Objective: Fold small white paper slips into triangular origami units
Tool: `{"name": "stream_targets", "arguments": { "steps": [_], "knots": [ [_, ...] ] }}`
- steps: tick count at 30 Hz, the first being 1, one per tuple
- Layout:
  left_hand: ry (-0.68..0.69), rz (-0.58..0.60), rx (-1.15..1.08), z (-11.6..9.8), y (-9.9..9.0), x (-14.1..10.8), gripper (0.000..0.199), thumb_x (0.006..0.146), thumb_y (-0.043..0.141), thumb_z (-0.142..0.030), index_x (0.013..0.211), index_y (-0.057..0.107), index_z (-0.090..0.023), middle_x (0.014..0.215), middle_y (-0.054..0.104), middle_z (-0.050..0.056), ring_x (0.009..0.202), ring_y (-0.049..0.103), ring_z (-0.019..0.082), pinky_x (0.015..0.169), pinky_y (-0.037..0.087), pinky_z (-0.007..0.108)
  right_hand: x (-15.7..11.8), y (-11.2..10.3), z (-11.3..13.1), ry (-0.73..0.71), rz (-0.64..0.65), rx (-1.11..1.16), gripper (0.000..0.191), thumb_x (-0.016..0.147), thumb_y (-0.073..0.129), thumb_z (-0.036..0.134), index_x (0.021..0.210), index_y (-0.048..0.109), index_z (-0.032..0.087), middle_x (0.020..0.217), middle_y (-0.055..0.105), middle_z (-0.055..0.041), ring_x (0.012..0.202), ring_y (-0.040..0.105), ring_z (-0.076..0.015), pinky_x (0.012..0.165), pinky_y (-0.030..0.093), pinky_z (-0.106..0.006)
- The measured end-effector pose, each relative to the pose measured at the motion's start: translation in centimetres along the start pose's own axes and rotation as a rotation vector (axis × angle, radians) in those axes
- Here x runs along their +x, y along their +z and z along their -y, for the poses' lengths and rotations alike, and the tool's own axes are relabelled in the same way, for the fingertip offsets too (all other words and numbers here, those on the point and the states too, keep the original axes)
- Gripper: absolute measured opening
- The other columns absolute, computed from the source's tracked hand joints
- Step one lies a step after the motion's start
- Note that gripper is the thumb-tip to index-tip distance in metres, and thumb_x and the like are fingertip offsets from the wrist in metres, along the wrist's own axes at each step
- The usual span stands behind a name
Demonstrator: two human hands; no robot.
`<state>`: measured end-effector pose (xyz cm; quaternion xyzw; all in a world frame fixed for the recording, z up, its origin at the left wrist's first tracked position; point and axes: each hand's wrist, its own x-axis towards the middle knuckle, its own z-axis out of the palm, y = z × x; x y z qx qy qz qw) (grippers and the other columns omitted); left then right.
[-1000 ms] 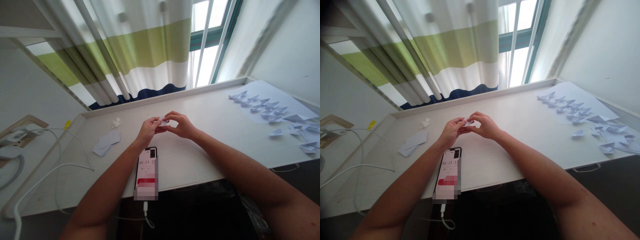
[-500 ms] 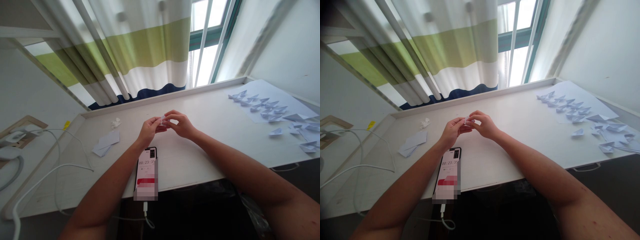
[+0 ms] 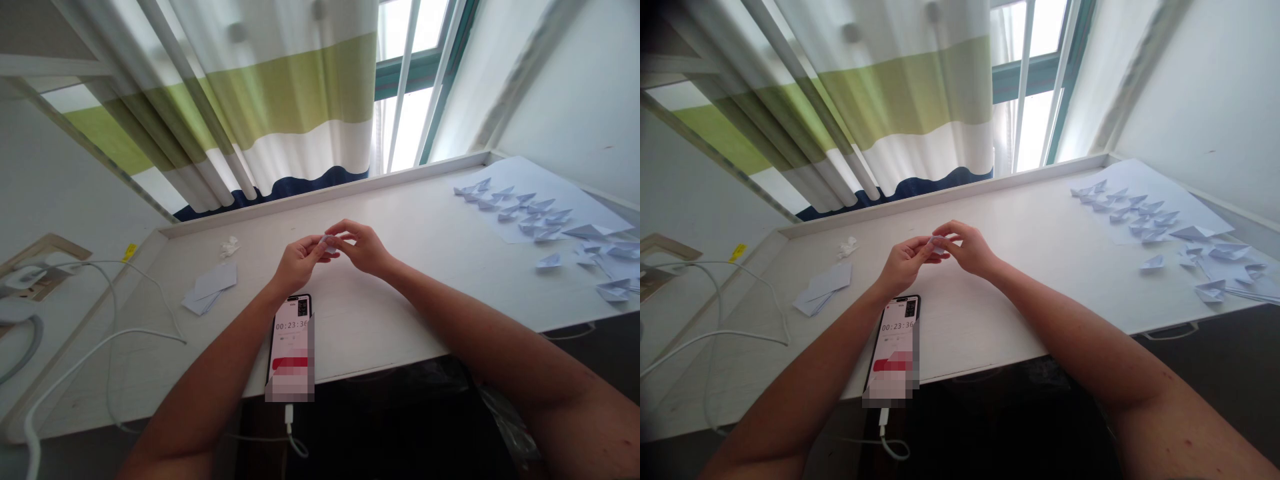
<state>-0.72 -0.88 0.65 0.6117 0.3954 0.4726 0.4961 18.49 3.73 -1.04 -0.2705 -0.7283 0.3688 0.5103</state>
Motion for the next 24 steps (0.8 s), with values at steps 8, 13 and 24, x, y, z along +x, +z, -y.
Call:
{"name": "stream_targets", "arguments": {
  "steps": [8, 13, 24],
  "knots": [
    [0.093, -0.095, 0.087, 0.12, 0.12, -0.15, 0.047, 0.091, 0.084, -0.06, 0.104, 0.061, -0.022, 0.091, 0.084, 0.006, 0.092, 0.081, 0.022, 0.089, 0.062, 0.037, 0.04, 0.01, -0.05, -0.029, 0.031, 0.081, 0.037, 0.097, 0.078, 0.061, 0.095, 0.081, 0.024, 0.103, 0.079, -0.0065, 0.089, 0.075, -0.022, 0.086, 0.068, -0.047],
    [0.194, -0.219, 0.21, -0.02, -0.09, -0.12, 0.032, 0.089, 0.087, -0.053, 0.092, 0.078, -0.022, 0.098, 0.081, 0.005, 0.09, 0.074, 0.02, 0.073, 0.059, 0.03, 0.13, -0.41, -0.27, -0.086, 0.064, 0.015, 0.031, 0.101, 0.075, 0.056, 0.099, 0.084, 0.027, 0.11, 0.079, -0.0075, 0.101, 0.076, -0.0246, 0.09, 0.066, -0.047],
    [0.276, -0.27, 0.087, 0.47, -0.16, 0.57, 0.031, 0.075, 0.099, -0.048, 0.078, 0.083, -0.022, 0.089, 0.079, 0.004, 0.079, 0.072, 0.017, 0.065, 0.06, 0.029, 0.17, -0.61, -0.49, -0.16, 0.128, -0.125, 0.031, 0.107, 0.068, 0.05, 0.099, 0.084, 0.024, 0.108, 0.079, -0.0086, 0.097, 0.074, -0.0231, 0.088, 0.062, -0.042]
  ]
}}
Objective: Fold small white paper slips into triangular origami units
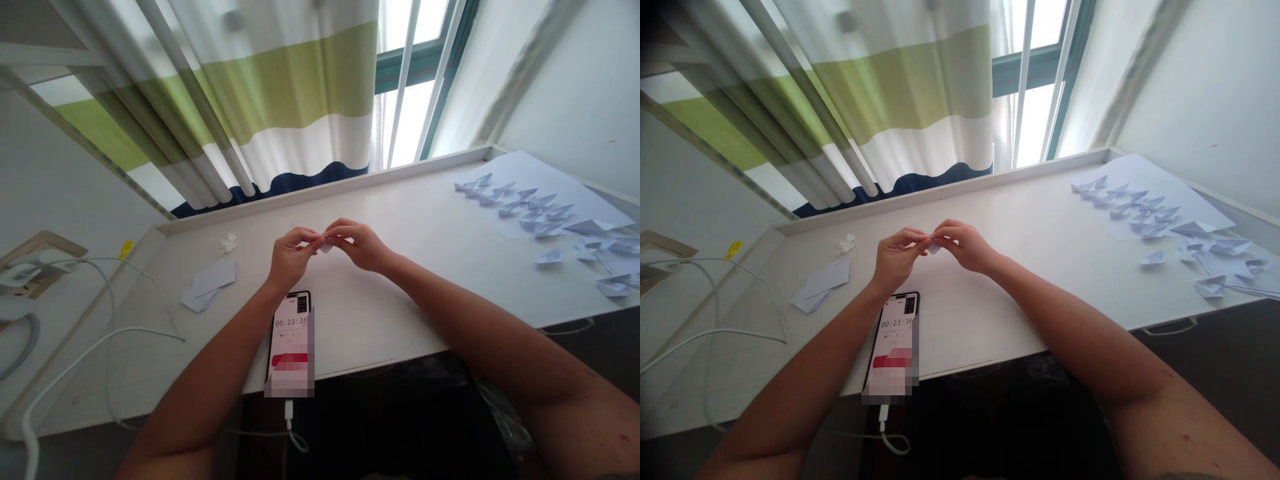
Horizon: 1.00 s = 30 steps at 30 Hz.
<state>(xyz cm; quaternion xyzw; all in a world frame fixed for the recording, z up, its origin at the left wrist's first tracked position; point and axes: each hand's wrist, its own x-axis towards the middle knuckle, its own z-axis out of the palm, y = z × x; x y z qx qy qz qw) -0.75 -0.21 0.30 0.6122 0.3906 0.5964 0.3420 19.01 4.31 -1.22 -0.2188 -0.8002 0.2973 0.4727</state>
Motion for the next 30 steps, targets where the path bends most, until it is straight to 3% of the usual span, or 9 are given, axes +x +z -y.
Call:
{"name": "stream_targets", "arguments": {
  "steps": [7, 13, 23, 26, 30],
  "knots": [
    [-0.001, -0.078, -0.089, 0.0, 0.4, -0.1, 0.033, 0.072, 0.103, -0.044, 0.083, 0.084, -0.019, 0.087, 0.082, 0.006, 0.079, 0.076, 0.017, 0.076, 0.065, 0.032, 0.1, 0.9, 0.7, 0.24, -0.155, 0.227, 0.044, 0.09, 0.083, 0.065, 0.097, 0.077, 0.021, 0.095, 0.081, -0.006, 0.09, 0.076, -0.0223, 0.082, 0.062, -0.04],
    [-0.004, -0.12, -0.096, -0.5, 0.3, -0.3, 0.032, 0.073, 0.103, -0.041, 0.082, 0.083, -0.018, 0.09, 0.083, 0.007, 0.078, 0.076, 0.016, 0.077, 0.065, 0.032, 0.2, 0.9, 0.9, 0.27, -0.143, 0.269, 0.046, 0.087, 0.085, 0.067, 0.092, 0.078, 0.021, 0.091, 0.082, -0.0057, 0.087, 0.076, -0.0213, 0.082, 0.062, -0.04],
    [-0.01, -0.004, -0.012, 0.6, -0.2, 0.1, 0.038, 0.073, 0.1, -0.052, 0.08, 0.081, -0.02, 0.081, 0.078, 0.004, 0.07, 0.071, 0.015, 0.066, 0.061, 0.029, 0.2, 0.2, 0.5, 0.237, -0.061, 0.227, 0.027, 0.093, 0.082, 0.049, 0.094, 0.086, 0.022, 0.094, 0.083, -0.006, 0.087, 0.074, -0.0206, 0.083, 0.059, -0.04],
    [0.034, 0.019, -0.026, 0.6, -0.1, 0.1, 0.033, 0.075, 0.1, -0.047, 0.079, 0.082, -0.021, 0.085, 0.078, 0.004, 0.073, 0.071, 0.015, 0.066, 0.061, 0.028, 0.2, 0.2, 0.6, 0.27, -0.07, 0.266, 0.031, 0.092, 0.084, 0.051, 0.094, 0.084, 0.02, 0.09, 0.082, -0.006, 0.084, 0.074, -0.0206, 0.082, 0.06, -0.041],
    [0.009, -0.034, -0.048, 0.7, 0.0, 0.1, 0.032, 0.077, 0.099, -0.048, 0.086, 0.084, -0.021, 0.084, 0.08, 0.004, 0.072, 0.072, 0.015, 0.066, 0.063, 0.028, 0.3, 0.4, 1.0, 0.335, -0.082, 0.43, 0.042, 0.085, 0.09, 0.059, 0.095, 0.077, 0.019, 0.091, 0.081, -0.0061, 0.086, 0.077, -0.0215, 0.082, 0.064, -0.041]
  ]
}}
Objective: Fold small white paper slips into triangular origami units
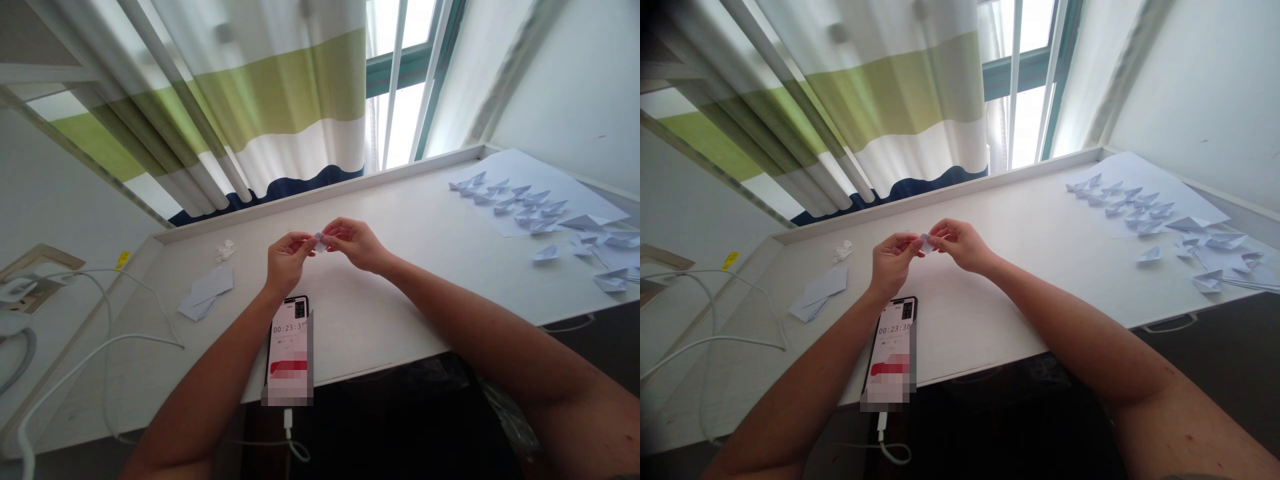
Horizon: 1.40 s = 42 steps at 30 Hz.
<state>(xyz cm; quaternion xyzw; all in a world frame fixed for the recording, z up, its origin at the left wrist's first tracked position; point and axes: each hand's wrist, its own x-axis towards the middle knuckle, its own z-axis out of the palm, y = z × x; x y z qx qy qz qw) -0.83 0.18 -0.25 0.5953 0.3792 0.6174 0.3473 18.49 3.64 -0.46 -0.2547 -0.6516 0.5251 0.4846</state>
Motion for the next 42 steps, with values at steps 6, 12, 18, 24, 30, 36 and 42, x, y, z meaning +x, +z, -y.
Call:
{"name": "stream_targets", "arguments": {
  "steps": [6, 12, 18, 24, 30, 36, 42],
  "knots": [
    [0.034, -0.006, -0.004, 0.0, -0.1, 0.1, 0.029, 0.078, 0.098, -0.049, 0.085, 0.085, -0.023, 0.089, 0.079, 0.004, 0.076, 0.072, 0.015, 0.062, 0.061, 0.026, 0.0, 0.1, 0.2, 0.016, 0.037, 0.041, 0.044, 0.084, 0.09, 0.062, 0.095, 0.079, 0.02, 0.097, 0.081, -0.0064, 0.092, 0.078, -0.0214, 0.085, 0.066, -0.041],
    [0.024, 0.026, 0.147, 0.4, -0.6, -0.1, 0.031, 0.083, 0.094, -0.051, 0.09, 0.085, -0.022, 0.09, 0.082, 0.005, 0.078, 0.075, 0.016, 0.071, 0.063, 0.03, 0.0, -0.2, -0.3, -0.011, 0.021, -0.041, 0.041, 0.089, 0.084, 0.06, 0.095, 0.078, 0.021, 0.095, 0.08, -0.0057, 0.09, 0.076, -0.0207, 0.087, 0.065, -0.042],
    [-0.018, -0.029, 0.153, 0.3, -0.6, -0.2, 0.033, 0.077, 0.098, -0.047, 0.09, 0.086, -0.02, 0.087, 0.083, 0.006, 0.078, 0.078, 0.019, 0.077, 0.066, 0.034, 0.2, -0.3, -0.7, -0.025, -0.024, -0.109, 0.041, 0.09, 0.083, 0.061, 0.094, 0.078, 0.021, 0.093, 0.08, -0.0052, 0.086, 0.073, -0.0198, 0.086, 0.063, -0.041],
    [-0.072, -0.106, 0.072, -0.5, -0.2, -0.3, 0.035, 0.071, 0.102, -0.044, 0.088, 0.084, -0.018, 0.083, 0.083, 0.006, 0.074, 0.079, 0.019, 0.077, 0.068, 0.036, 0.2, 0.0, -0.5, -0.003, 0.008, -0.047, 0.049, 0.087, 0.084, 0.068, 0.097, 0.076, 0.02, 0.085, 0.08, -0.005, 0.076, 0.074, -0.0191, 0.076, 0.063, -0.038],
    [-0.065, -0.047, 0.131, -0.7, -0.5, 0.0, 0.037, 0.069, 0.103, -0.047, 0.082, 0.083, -0.019, 0.075, 0.081, 0.005, 0.068, 0.075, 0.018, 0.069, 0.065, 0.033, 0.1, 0.0, -0.6, -0.087, -0.081, -0.039, 0.04, 0.086, 0.088, 0.058, 0.091, 0.079, 0.02, 0.087, 0.082, -0.006, 0.082, 0.077, -0.0209, 0.082, 0.063, -0.04],
    [-0.097, 0.036, 0.102, -0.5, -1.4, 0.5, 0.042, 0.068, 0.103, -0.051, 0.084, 0.085, -0.017, 0.081, 0.083, 0.008, 0.074, 0.077, 0.019, 0.076, 0.065, 0.034, 0.1, -0.3, -0.6, -0.054, -0.055, -0.053, 0.04, 0.082, 0.091, 0.058, 0.088, 0.081, 0.02, 0.091, 0.085, -0.0079, 0.089, 0.08, -0.025, 0.086, 0.064, -0.043],
    [-0.085, 0.049, 0.141, -0.7, -1.5, 0.5, 0.039, 0.074, 0.099, -0.051, 0.088, 0.085, -0.017, 0.082, 0.084, 0.009, 0.076, 0.08, 0.022, 0.077, 0.066, 0.036, 0.2, -0.3, -0.4, -0.036, -0.058, -0.036, 0.05, 0.079, 0.091, 0.067, 0.09, 0.081, 0.019, 0.092, 0.085, -0.0088, 0.09, 0.08, -0.0251, 0.087, 0.064, -0.043]
  ]
}}
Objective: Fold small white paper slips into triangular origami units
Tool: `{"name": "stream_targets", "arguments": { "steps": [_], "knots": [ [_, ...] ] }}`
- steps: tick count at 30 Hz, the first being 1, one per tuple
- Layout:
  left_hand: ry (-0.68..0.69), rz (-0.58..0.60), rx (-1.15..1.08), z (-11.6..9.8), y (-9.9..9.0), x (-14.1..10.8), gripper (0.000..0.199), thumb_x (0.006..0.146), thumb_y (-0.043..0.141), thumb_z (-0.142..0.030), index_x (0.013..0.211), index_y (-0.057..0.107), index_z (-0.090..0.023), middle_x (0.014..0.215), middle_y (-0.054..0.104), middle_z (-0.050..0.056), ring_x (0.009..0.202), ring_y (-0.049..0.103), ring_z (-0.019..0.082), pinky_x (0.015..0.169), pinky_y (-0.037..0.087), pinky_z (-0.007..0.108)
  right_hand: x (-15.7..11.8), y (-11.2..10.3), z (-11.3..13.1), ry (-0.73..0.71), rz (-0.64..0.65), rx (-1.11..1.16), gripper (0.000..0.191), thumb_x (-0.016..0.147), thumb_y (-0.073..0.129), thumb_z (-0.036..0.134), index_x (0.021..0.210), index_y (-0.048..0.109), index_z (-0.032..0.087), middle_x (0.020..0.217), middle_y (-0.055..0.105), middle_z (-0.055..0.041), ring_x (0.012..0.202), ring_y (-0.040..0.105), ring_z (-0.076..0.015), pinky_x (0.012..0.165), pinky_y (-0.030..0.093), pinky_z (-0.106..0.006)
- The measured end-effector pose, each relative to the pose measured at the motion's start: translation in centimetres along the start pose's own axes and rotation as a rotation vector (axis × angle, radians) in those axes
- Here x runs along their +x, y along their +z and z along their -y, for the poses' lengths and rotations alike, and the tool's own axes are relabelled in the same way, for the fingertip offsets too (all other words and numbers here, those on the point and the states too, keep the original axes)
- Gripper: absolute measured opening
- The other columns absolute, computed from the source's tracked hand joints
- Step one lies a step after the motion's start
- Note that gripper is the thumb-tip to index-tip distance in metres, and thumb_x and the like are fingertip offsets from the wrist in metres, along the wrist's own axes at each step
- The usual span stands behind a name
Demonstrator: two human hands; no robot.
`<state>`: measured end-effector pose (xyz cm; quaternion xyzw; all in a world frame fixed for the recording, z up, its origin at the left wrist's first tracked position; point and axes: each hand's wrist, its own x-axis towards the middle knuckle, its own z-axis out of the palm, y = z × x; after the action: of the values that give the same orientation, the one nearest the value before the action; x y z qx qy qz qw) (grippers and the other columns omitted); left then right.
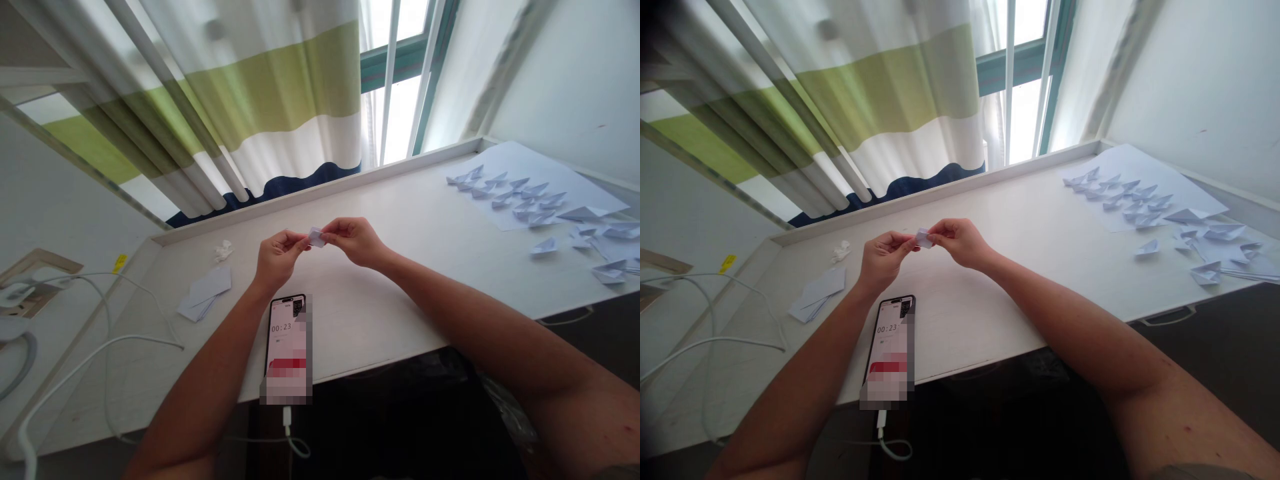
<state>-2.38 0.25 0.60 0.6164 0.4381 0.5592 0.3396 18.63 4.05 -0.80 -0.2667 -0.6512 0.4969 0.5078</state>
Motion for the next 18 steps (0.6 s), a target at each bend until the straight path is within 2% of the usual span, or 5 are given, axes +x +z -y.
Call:
{"name": "stream_targets", "arguments": {
  "steps": [5, 10, 14, 18],
  "knots": [
    [0.052, -0.04, -0.008, -0.47, 0.36, -0.18, 0.037, 0.072, 0.102, -0.046, 0.089, 0.082, -0.019, 0.083, 0.084, 0.007, 0.076, 0.081, 0.021, 0.077, 0.067, 0.036, 0.02, 0.07, 0.15, -0.01, -0.015, 0.001, 0.054, 0.078, 0.089, 0.071, 0.089, 0.082, 0.019, 0.09, 0.085, -0.0084, 0.088, 0.079, -0.0238, 0.086, 0.064, -0.043],
    [-0.002, -0.033, -0.05, -0.57, 0.38, -0.09, 0.044, 0.068, 0.104, -0.046, 0.094, 0.081, -0.019, 0.085, 0.085, 0.008, 0.079, 0.083, 0.024, 0.08, 0.068, 0.038, -0.07, 0.26, 0.04, -0.037, -0.043, -0.041, 0.056, 0.081, 0.085, 0.074, 0.087, 0.079, 0.019, 0.089, 0.083, -0.0085, 0.087, 0.078, -0.0242, 0.083, 0.063, -0.042],
    [-0.035, 0.031, -0.005, -0.41, 0.36, -0.1, 0.045, 0.075, 0.1, -0.046, 0.107, 0.085, -0.018, 0.085, 0.086, 0.009, 0.078, 0.082, 0.023, 0.074, 0.066, 0.035, -0.16, 0.62, -0.17, -0.03, -0.053, -0.025, 0.055, 0.081, 0.086, 0.073, 0.088, 0.072, 0.02, 0.089, 0.081, -0.0074, 0.086, 0.077, -0.0235, 0.082, 0.063, -0.042],
    [-0.011, 0.057, 0.036, -0.63, 0.53, -0.34, 0.034, 0.081, 0.095, -0.046, 0.098, 0.087, -0.018, 0.087, 0.086, 0.01, 0.077, 0.082, 0.023, 0.069, 0.064, 0.033, -0.22, 0.86, -0.28, -0.042, -0.066, -0.035, 0.054, 0.081, 0.088, 0.071, 0.088, 0.066, 0.022, 0.085, 0.077, -0.0035, 0.082, 0.075, -0.0213, 0.08, 0.062, -0.04]
  ]
}}
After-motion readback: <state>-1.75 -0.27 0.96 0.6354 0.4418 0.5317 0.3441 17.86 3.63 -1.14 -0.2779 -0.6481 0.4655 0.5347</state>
